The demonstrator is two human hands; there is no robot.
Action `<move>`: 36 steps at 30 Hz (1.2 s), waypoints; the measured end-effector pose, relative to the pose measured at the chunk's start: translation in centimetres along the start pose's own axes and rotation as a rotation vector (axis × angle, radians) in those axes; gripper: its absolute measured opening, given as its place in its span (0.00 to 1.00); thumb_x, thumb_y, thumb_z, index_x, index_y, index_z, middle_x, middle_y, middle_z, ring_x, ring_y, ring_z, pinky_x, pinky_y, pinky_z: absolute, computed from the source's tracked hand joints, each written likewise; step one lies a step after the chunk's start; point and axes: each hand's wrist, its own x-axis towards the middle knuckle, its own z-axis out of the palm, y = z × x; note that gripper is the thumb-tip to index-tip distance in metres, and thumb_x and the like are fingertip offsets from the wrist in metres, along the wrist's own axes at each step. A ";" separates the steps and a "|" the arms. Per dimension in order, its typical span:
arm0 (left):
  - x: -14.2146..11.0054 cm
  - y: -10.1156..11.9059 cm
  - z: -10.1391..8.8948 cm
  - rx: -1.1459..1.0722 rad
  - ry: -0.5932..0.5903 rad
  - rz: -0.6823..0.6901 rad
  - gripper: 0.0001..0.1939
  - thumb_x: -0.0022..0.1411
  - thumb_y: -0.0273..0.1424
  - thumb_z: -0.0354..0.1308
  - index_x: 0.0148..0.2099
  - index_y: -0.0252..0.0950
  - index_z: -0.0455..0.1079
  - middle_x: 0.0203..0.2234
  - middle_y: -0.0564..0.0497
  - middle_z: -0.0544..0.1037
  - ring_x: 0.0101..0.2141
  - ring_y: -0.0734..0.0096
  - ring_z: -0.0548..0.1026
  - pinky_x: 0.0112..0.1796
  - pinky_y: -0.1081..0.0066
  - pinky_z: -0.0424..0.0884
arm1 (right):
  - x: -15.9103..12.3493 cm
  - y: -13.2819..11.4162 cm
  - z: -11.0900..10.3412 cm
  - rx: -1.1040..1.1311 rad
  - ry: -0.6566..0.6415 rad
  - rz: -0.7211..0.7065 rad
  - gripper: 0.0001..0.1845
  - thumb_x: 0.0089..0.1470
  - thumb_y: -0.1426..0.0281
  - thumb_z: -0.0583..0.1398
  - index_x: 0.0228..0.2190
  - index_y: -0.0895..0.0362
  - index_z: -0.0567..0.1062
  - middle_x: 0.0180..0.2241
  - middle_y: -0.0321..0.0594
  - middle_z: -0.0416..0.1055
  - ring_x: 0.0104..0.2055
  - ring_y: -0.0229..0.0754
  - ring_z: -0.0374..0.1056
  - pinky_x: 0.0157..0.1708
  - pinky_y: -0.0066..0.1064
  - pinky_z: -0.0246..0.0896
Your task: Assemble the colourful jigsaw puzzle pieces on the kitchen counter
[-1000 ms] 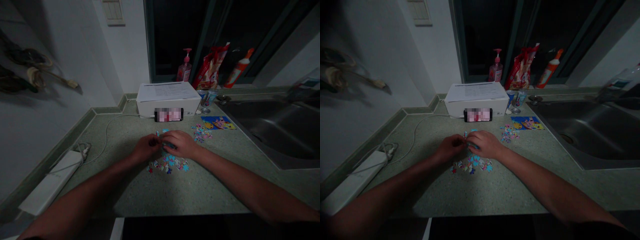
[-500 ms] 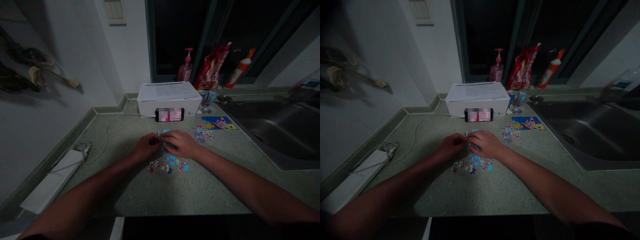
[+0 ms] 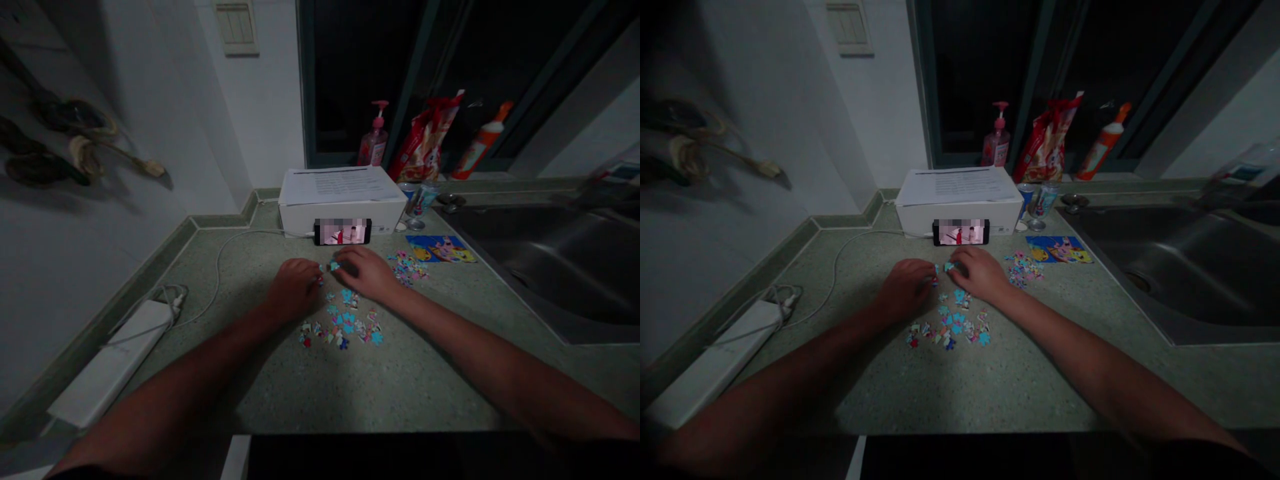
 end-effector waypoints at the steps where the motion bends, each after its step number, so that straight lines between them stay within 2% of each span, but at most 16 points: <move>1: 0.0 -0.1 0.1 0.019 0.000 0.001 0.14 0.70 0.26 0.58 0.54 0.41 0.79 0.55 0.45 0.84 0.58 0.53 0.78 0.64 0.47 0.69 | 0.5 0.1 0.1 0.003 -0.011 0.004 0.08 0.66 0.68 0.66 0.47 0.54 0.81 0.51 0.49 0.80 0.53 0.53 0.76 0.55 0.47 0.71; 7: -0.1 -0.1 0.5 0.084 -0.030 -0.021 0.14 0.72 0.27 0.57 0.55 0.38 0.80 0.54 0.42 0.83 0.56 0.51 0.78 0.62 0.48 0.71 | 3.2 -0.3 1.3 -0.034 -0.077 0.034 0.06 0.67 0.68 0.67 0.45 0.55 0.81 0.48 0.49 0.80 0.51 0.52 0.76 0.51 0.43 0.70; 14: -0.1 -0.2 0.9 0.083 -0.048 -0.024 0.13 0.74 0.29 0.56 0.55 0.39 0.79 0.54 0.42 0.83 0.56 0.51 0.78 0.63 0.49 0.70 | 3.8 -0.6 3.0 -0.086 -0.062 0.076 0.06 0.67 0.69 0.67 0.44 0.56 0.82 0.46 0.49 0.81 0.47 0.51 0.76 0.48 0.42 0.70; 23: -0.1 -0.3 1.2 0.097 -0.014 -0.019 0.12 0.73 0.28 0.57 0.54 0.37 0.79 0.52 0.42 0.83 0.55 0.52 0.78 0.62 0.50 0.72 | 4.2 -0.4 3.2 -0.171 -0.086 0.050 0.08 0.67 0.68 0.67 0.44 0.58 0.85 0.43 0.51 0.81 0.47 0.53 0.75 0.49 0.43 0.68; 29: -0.1 -0.5 1.5 0.122 0.026 -0.008 0.11 0.73 0.28 0.58 0.53 0.37 0.79 0.51 0.42 0.84 0.54 0.52 0.79 0.60 0.50 0.73 | 4.1 -0.3 3.1 -0.174 -0.122 0.035 0.09 0.67 0.68 0.68 0.46 0.58 0.86 0.46 0.52 0.81 0.49 0.55 0.75 0.50 0.44 0.67; 36: -0.1 -0.4 1.4 0.116 0.027 -0.005 0.12 0.75 0.29 0.57 0.55 0.36 0.78 0.53 0.42 0.83 0.55 0.51 0.79 0.61 0.49 0.73 | 3.5 -0.2 2.8 -0.159 -0.128 -0.015 0.09 0.69 0.72 0.64 0.46 0.58 0.86 0.46 0.50 0.82 0.51 0.55 0.74 0.52 0.45 0.65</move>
